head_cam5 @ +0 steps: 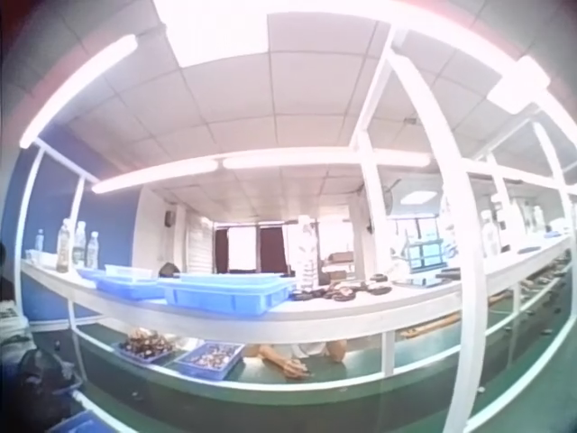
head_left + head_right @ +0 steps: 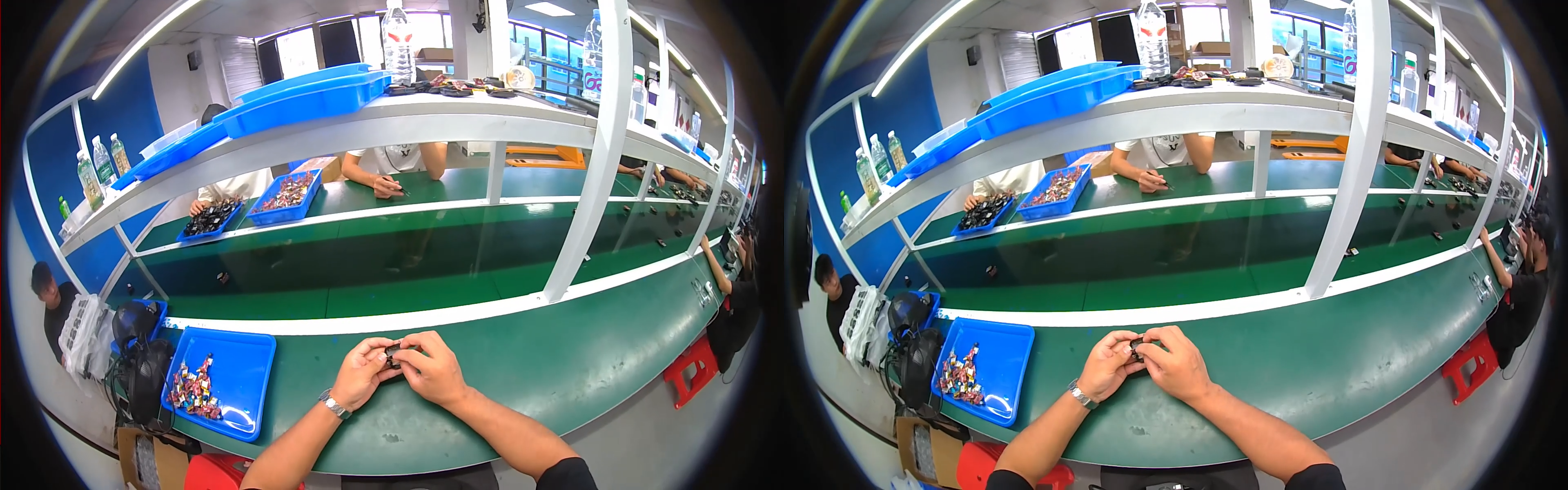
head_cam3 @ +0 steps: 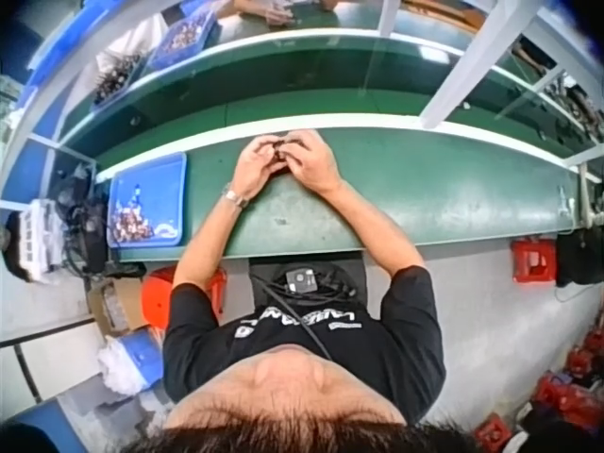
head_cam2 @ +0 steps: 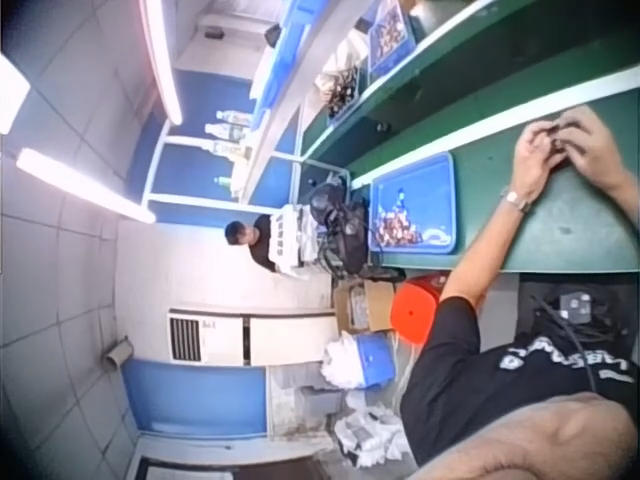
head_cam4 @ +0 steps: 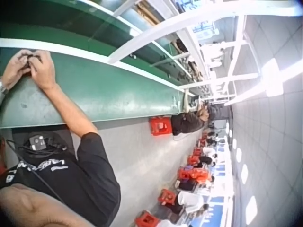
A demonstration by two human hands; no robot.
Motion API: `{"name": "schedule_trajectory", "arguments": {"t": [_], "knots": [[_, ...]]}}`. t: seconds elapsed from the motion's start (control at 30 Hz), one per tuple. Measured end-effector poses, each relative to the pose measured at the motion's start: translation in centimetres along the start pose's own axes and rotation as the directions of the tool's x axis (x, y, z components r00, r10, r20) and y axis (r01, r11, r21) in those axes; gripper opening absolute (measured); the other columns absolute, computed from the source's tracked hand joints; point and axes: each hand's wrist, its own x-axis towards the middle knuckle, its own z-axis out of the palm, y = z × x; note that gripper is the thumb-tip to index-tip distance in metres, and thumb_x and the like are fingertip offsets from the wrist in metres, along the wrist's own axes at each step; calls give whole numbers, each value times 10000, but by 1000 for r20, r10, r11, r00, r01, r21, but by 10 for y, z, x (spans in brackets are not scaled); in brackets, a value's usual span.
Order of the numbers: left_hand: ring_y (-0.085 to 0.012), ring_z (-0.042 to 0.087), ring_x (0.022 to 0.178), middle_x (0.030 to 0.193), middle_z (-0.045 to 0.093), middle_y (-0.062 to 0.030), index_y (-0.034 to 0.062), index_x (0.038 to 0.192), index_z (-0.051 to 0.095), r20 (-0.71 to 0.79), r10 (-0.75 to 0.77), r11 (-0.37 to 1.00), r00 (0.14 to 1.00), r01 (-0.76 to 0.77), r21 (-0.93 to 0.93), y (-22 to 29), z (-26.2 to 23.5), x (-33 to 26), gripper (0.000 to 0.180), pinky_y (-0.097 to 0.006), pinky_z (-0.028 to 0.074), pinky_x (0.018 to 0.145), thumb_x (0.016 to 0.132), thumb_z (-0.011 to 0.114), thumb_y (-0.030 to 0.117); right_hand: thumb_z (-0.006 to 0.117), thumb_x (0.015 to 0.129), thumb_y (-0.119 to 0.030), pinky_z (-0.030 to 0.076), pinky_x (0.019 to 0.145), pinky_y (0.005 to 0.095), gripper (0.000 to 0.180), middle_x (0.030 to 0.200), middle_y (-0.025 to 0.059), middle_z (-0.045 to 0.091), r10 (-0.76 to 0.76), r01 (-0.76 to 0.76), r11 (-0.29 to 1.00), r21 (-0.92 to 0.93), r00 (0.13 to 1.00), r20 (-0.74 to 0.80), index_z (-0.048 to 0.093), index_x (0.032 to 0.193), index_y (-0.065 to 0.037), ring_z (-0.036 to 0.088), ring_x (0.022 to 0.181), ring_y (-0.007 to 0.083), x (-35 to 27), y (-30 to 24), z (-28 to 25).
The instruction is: Assembling small electronic components at a factory production line workstation.
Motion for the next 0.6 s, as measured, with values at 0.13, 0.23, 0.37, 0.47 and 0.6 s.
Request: {"name": "schedule_trajectory", "arguments": {"t": [0.13, 0.23, 0.37, 0.47, 0.6], "knots": [[-213, 631, 1138, 1212, 645, -104, 35, 1252, 508, -54, -25, 999, 998, 27, 21, 1, 1, 0, 248, -427, 546, 985, 1014, 555, 85, 734, 732, -1, 555, 719, 335, 216, 1020, 59, 633, 1, -1, 1000, -16, 1000, 5, 697, 937, -57, 634, 916, 241, 0, -6, 2], [-203, 632, 1131, 1189, 647, -94, 37, 1259, 505, -34, -38, 999, 999, 39, 15, -2, -2, -1, 253, -417, 542, 989, 1017, 555, 91, 727, 746, -5, 555, 733, 344, 210, 1023, 61, 629, 4, -1, 998, -60, 999, 36, 695, 949, -49, 629, 923, 247, 1, -8, 1], [-190, 634, 1116, 1146, 653, -72, 41, 1256, 509, -26, -46, 999, 999, 46, 11, -1, 2, 0, 248, -411, 540, 991, 1018, 557, 97, 726, 762, -19, 554, 745, 350, 203, 1033, 62, 627, -21, 26, 994, -110, 999, 49, 693, 960, -47, 625, 938, 245, -1, -2, 2], [-189, 637, 1107, 1147, 655, -72, 42, 1254, 511, -23, -50, 999, 998, 50, 7, -2, 0, 0, 249, -412, 542, 988, 1017, 561, 98, 761, 746, -2, 553, 706, 341, 209, 992, 70, 642, -59, 62, 990, -129, 998, 33, 695, 940, -46, 633, 881, 253, 2, -3, 1], [-190, 640, 1101, 1151, 656, -74, 43, 1254, 511, -20, -53, 999, 998, 53, 8, -3, -1, 0, 249, -410, 546, 980, 1018, 561, 101, 742, 755, -14, 552, 718, 347, 203, 1003, 59, 629, -8, 13, 996, -88, 998, 63, 690, 948, -49, 626, 894, 245, 1, -4, -2]]}}
